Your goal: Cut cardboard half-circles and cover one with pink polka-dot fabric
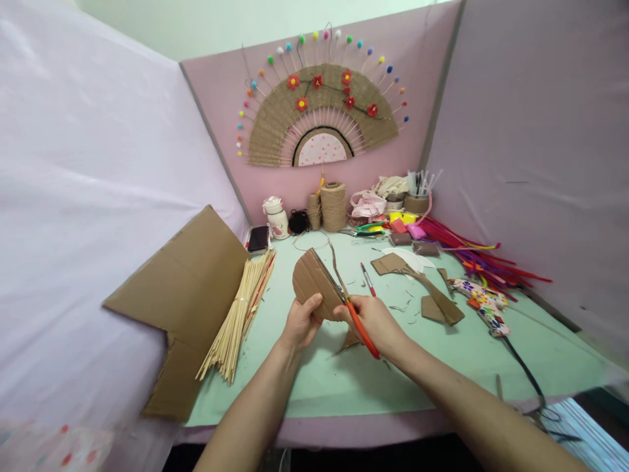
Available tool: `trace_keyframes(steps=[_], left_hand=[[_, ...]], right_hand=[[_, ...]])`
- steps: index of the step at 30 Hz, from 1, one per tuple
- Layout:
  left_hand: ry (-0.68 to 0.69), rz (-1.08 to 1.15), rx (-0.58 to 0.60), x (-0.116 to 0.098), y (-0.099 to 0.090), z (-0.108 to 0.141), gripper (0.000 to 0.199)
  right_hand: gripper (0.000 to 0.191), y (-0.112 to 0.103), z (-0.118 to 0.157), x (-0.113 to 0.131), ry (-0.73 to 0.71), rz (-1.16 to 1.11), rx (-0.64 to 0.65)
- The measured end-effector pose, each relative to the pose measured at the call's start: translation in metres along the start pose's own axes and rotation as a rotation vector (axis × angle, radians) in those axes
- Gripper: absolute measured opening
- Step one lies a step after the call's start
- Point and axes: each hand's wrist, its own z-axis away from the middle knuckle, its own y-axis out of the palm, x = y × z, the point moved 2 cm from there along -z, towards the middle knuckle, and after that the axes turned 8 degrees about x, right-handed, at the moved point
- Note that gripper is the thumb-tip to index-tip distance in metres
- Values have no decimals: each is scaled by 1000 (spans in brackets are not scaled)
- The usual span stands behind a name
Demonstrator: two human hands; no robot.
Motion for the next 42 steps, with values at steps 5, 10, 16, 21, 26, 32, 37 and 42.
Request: trace_keyframes(steps=[5,10,16,21,26,32,37,42], left_hand=[[-9,4,-4,0,2,0,73],[-31,5,3,1,4,0,70],[-86,-14,14,8,3,1,54],[-88,-17,8,10,6,0,43],[-93,-13,-5,9,5,0,43],[-77,-22,-8,8,5,0,47],[-52,-189,42,3,1,1,43],[-76,-590,165,-5,1,3,33]], right_hand=[[39,-3,-5,-5,-61,70,18],[38,-6,-9,-11,-87,105,67],[36,-11,-8,-1,-32,223,60],[39,-14,-7,6,39,289,38],[45,-12,-8,6,21,204,-18],[46,-9,-9,2,11,29,-24],[41,-33,-17,-6,-5,-129,-18],[49,-73,-18,14,-286,-218,33]])
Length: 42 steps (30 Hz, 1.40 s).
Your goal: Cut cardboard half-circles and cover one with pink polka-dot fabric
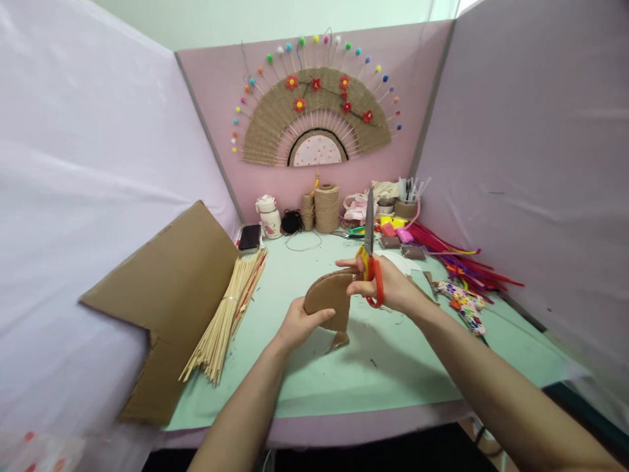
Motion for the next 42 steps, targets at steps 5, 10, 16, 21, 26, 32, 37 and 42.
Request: trace_keyframes(steps=[5,10,16,21,26,32,37,42], left_hand=[[23,-79,92,-7,3,2,33],[-13,-131,124,-7,0,2,32],[3,-180,137,-16,-9,1,55],[-35,-166,106,-33,-9,1,78],[-39,-288,80,-53,-1,1,49],[-123,-304,130,-63,10,11,41],[-244,-428,121,-62,15,14,32],[-211,-549,64,-63,17,13,30]], right_hand=[[42,-3,1,18,3,171,133],[38,6,0,8,6,315,-9],[38,14,-2,-11,28,185,-40],[38,20,0,-11,48,192,-69],[32,31,7,-1,69,286,-45],[28,34,18,3,80,260,-27],[28,35,25,6,79,236,-43],[29,30,29,2,66,149,-15]])
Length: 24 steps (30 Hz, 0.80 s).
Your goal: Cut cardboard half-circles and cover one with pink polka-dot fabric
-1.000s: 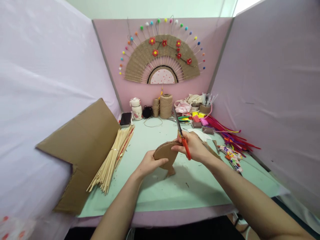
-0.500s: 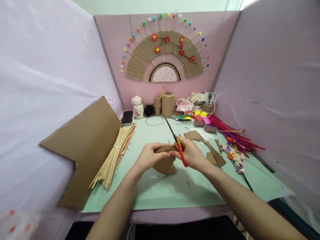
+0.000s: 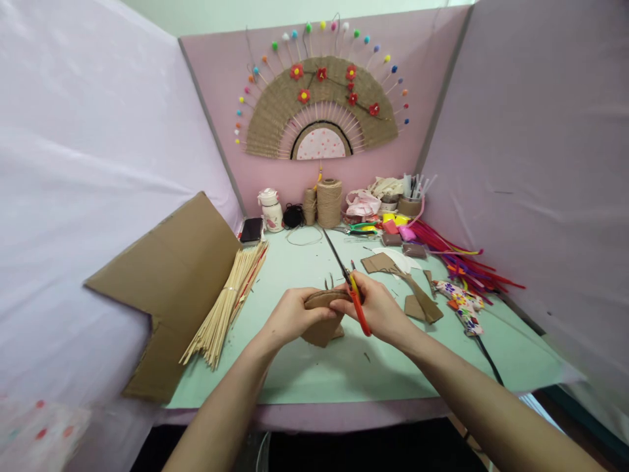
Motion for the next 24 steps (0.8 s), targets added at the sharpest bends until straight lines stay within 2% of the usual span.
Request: trace_keyframes(steps=[4,7,10,13,17,24], left_hand=[[-21,-17,-69,-2,-7,13,27],[-47,23,-94,-5,-15,28,28],[-19,23,-121,-11,-20,39,28],[13,-2,-140,-14,-21,42,28],[39,-33,-123,-16,-18,42,26],[50,-63,-117,-19,-13,45,24]], right_hand=[[45,-25,8,-8,17,27,47],[51,-46,19,-11,69,291,150],[60,-57,31,-10,16,497,223],[65,-61,41,-8,-27,574,252],[60,-62,48,-7,-63,653,246],[64,-56,51,-4,-91,655,280]])
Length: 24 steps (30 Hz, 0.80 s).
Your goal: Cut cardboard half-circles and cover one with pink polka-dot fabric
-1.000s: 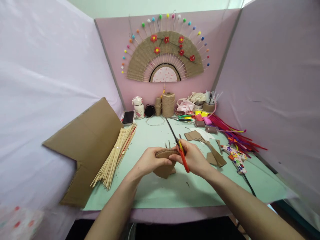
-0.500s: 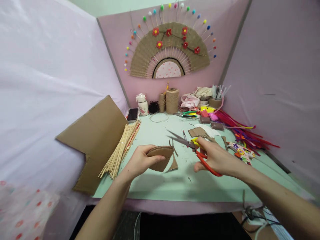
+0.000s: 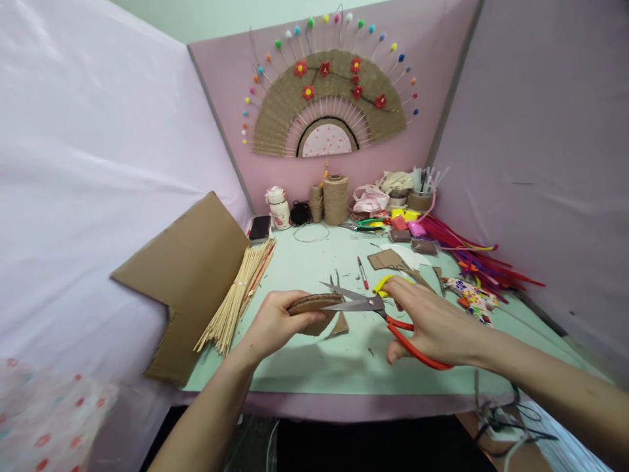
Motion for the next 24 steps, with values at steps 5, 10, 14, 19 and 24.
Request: trace_keyframes(steps=[5,10,14,19,24], left_hand=[[2,-2,11,0,0,1,25],[1,62,50,2,3,2,21],[4,108,85,3,5,3,20],[-21,117,101,0,6,5,20],[-32,149,143,-4,7,5,20]], right_hand=[[64,0,-3,6,-26,-20,-14],[65,2,-4,9,-22,-3,2],[65,4,-2,9,-23,12,19],[49,8,1,8,-15,68,-8],[41,8,6,10,-6,140,-40]])
